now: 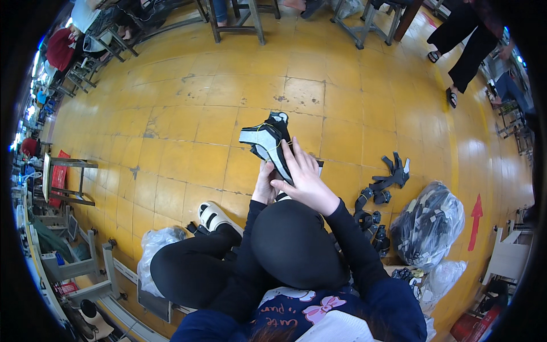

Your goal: The person sits on the factory floor and gathers black plastic shoe parts, aligns them into stacks, and secures each stack with a rubber band. The person repeats this process for multiple piles of parts.

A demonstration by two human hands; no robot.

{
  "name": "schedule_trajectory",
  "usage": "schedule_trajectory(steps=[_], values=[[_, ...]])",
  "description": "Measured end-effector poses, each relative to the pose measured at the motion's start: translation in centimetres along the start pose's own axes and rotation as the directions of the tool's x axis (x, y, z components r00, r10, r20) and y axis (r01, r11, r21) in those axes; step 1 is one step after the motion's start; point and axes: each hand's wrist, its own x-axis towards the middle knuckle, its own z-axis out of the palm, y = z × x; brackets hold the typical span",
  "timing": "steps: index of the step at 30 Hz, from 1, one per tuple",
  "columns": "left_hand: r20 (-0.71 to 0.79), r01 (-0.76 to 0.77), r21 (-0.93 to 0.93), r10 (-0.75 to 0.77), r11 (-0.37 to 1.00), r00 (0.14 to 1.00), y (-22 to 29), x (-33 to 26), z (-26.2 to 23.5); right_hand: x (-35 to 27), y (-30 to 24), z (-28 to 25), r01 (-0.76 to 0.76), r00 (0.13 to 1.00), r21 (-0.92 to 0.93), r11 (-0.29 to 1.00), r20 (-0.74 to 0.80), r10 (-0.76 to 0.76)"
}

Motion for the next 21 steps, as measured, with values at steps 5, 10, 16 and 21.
schedule_trajectory(steps=[5,10,16,21], values=[[-0.127,0.049,0.148,-0.030,0.988,0.991,0.3,-0.1,0.2,-0.1,0.9,0.4,0.037,0.998,0.044,0.998,0.039,-0.038],[-0.083,-0.017,0.099,0.025,0.995,0.996,0.8,0.0,1.0,0.1,0.7,-0.6,0.100,0.995,-0.017,0.995,-0.010,-0.101],[0.136,-0.051,0.052,0.044,0.997,0.990,0.4,-0.1,-0.5,1.3,-0.4,0.3,-0.012,0.990,0.060,0.998,-0.140,0.020],[0.056,0.038,0.181,-0.049,0.983,0.997,1.6,-1.6,-0.6,0.6,0.3,1.1,0.026,0.981,0.029,0.999,-0.195,-0.020]])
